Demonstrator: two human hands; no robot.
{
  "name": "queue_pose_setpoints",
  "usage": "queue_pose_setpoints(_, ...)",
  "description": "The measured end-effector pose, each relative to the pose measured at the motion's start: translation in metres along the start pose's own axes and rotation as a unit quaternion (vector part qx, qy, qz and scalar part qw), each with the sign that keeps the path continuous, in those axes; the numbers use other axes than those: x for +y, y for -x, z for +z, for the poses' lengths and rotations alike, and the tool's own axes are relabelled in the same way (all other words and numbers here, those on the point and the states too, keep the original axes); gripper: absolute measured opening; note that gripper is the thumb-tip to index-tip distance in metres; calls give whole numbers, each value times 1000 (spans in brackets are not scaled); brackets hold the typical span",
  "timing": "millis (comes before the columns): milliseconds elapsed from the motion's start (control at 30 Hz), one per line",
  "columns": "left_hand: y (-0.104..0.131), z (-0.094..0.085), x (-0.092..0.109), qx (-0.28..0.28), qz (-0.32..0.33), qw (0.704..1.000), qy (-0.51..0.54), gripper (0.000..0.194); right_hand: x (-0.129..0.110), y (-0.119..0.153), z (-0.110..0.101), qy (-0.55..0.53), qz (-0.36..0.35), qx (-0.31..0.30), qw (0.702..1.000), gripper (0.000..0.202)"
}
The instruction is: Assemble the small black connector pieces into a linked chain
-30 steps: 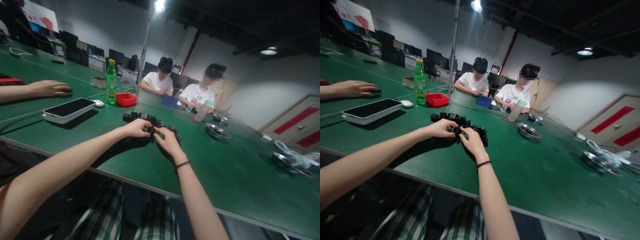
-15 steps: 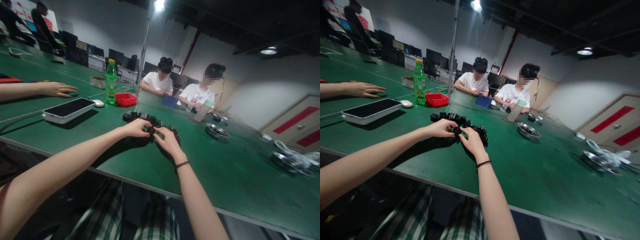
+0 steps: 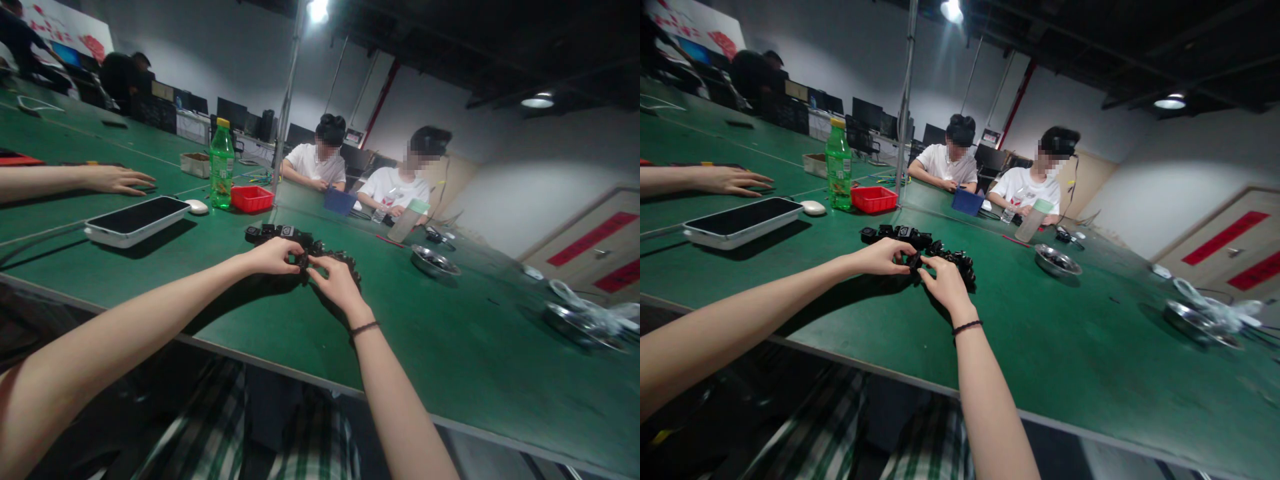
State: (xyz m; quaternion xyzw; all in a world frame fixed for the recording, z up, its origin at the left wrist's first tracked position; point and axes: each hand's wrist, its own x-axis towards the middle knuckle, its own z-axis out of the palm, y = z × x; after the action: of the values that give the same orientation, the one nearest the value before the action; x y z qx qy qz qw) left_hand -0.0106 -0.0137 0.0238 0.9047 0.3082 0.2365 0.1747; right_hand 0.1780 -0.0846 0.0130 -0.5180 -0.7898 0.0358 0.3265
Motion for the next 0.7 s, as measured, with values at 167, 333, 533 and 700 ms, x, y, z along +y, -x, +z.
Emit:
queue_pose_setpoints(167, 0, 0, -1, 4, 1, 1000, 3, 43, -1, 0, 0, -3, 6, 1, 1000, 27)
queue_pose_setpoints(333, -1, 1, -3, 11, 5, 1000, 11, 43, -1, 0, -1, 0, 4, -2, 1000, 27)
queue_pose_setpoints(533, 0, 1, -3, 17, 10, 1000, 12, 40, -1, 0, -1, 0, 4, 3, 1000, 26)
queue_pose_setpoints(700, -1, 1, -4, 23, 4, 1000, 4, 40, 1, 0, 0, 7, 4, -1, 1000, 26)
